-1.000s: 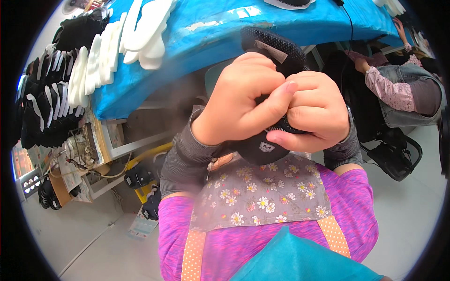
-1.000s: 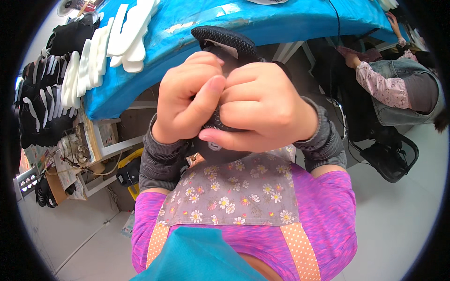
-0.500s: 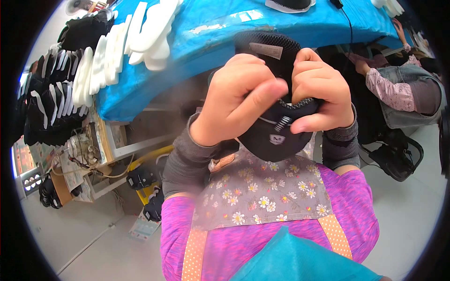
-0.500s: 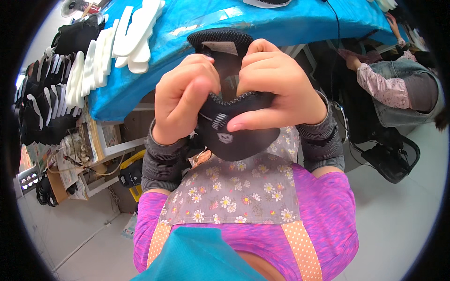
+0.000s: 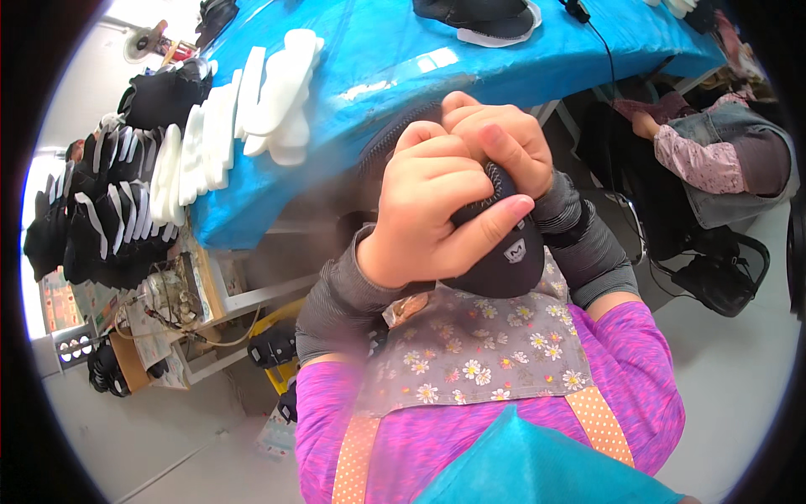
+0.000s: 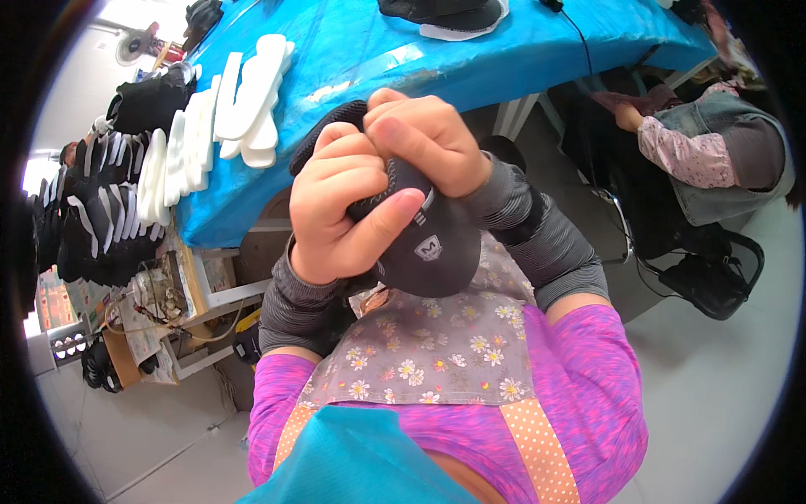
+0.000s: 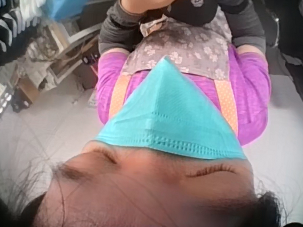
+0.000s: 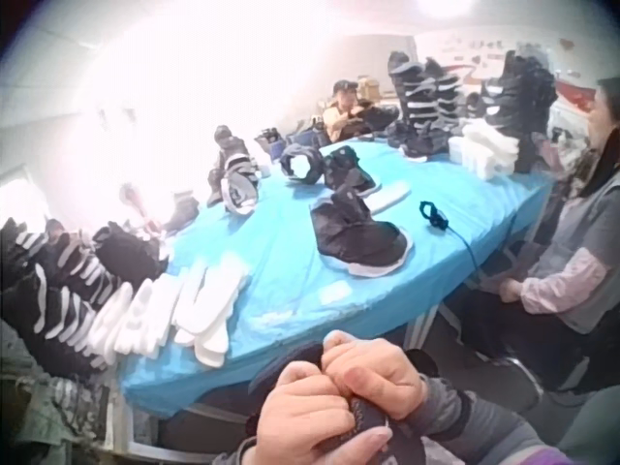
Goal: The person fits a black textile liner into the interior of a black shoe upper and presses it into place with their hands before placing the assembly into a yellow basket.
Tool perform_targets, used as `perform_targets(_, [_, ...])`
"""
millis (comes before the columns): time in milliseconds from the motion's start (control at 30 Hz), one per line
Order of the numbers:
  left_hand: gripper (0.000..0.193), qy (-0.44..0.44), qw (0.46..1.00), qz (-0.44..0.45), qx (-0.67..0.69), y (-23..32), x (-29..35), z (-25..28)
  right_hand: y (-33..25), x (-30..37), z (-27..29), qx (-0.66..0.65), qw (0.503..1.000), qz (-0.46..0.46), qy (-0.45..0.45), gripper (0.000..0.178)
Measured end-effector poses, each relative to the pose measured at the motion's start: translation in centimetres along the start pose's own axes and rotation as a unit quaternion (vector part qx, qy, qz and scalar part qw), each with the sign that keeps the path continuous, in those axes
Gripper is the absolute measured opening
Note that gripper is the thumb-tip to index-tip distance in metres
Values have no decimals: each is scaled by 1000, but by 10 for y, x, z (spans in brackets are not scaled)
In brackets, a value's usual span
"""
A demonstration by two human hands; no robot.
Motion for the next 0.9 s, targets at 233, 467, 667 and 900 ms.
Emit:
perform_targets(233, [47,79,982,155,-72,-19,34,33,-28,13,-1,110,992,53,25,33])
perform_targets(467, [30,183,982,32,-19,-3,52,14,-3,18,-49,46,988,119,88,46])
perform_targets(667, [23,299,923,156,-186,-9,106,63,-15,0,-53,281,956,73,33,32])
perform_targets(900, [103,170,934,197,-244,51,121,50,-39,5,-94,477,864,130,91,37])
Point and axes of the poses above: each hand's wrist, its own x-axis away from the middle knuckle, its own z-axis out of the back of the hand, y = z × x, the point moved 5 cm from there along -x, towards the middle knuckle, and after that the axes turned 13 degrees about -z, right-handed, at the moved point
